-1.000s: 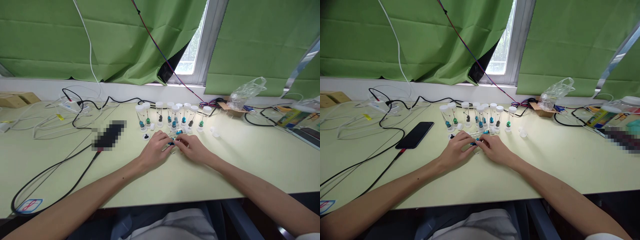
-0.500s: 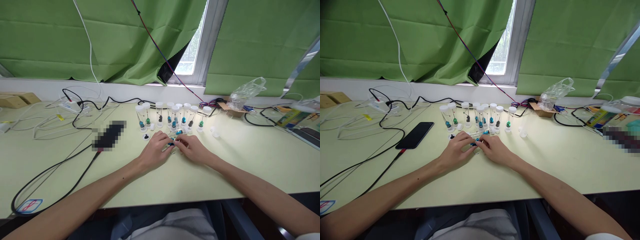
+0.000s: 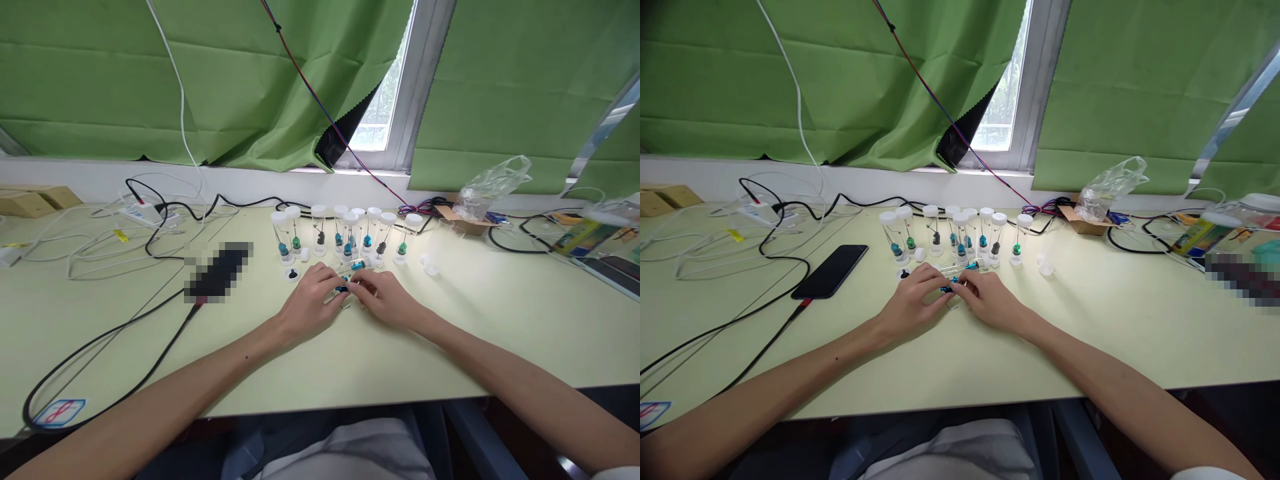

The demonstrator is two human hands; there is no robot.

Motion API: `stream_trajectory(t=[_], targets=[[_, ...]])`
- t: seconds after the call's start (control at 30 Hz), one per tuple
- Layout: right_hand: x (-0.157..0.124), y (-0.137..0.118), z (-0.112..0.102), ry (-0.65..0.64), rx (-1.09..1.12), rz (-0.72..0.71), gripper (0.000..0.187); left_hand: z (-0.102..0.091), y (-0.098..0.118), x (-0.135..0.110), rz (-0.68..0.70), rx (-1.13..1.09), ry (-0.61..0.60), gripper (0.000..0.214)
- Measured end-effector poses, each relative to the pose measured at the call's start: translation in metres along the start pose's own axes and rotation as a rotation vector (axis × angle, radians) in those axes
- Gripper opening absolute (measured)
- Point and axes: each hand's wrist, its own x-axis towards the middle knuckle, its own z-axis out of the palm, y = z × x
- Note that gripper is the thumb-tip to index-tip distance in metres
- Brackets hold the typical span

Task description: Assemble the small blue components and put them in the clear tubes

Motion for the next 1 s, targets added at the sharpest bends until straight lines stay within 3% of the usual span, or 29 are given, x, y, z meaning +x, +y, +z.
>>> stream_trajectory(t=[0.4,0.6,0.8,1.0], targets=[[-0.0002,-0.0021,-0.001,0.021,-0.02,0.005,0.043,-0.0012,0.0012,0.0006,0.031,0.006,0.002,0.008],[-0.0004,-0.0071,-0.0023,0.061,0.065,-0.007,0.02,-0.0005,-0.0008,0.0006,0.019,0.026,0.034,0.01],[-0.0004,-0.0055,-0.0016,0.077,0.104,-0.038,0.017,0.0001,-0.0021,-0.0002,0.01,0.032,0.038,0.011],[0.0011,-0.004,-0.0014,0.049,0.029,0.016,0.034,-0.0016,0.0008,0.0006,0.006,0.021,0.026,0.01]])
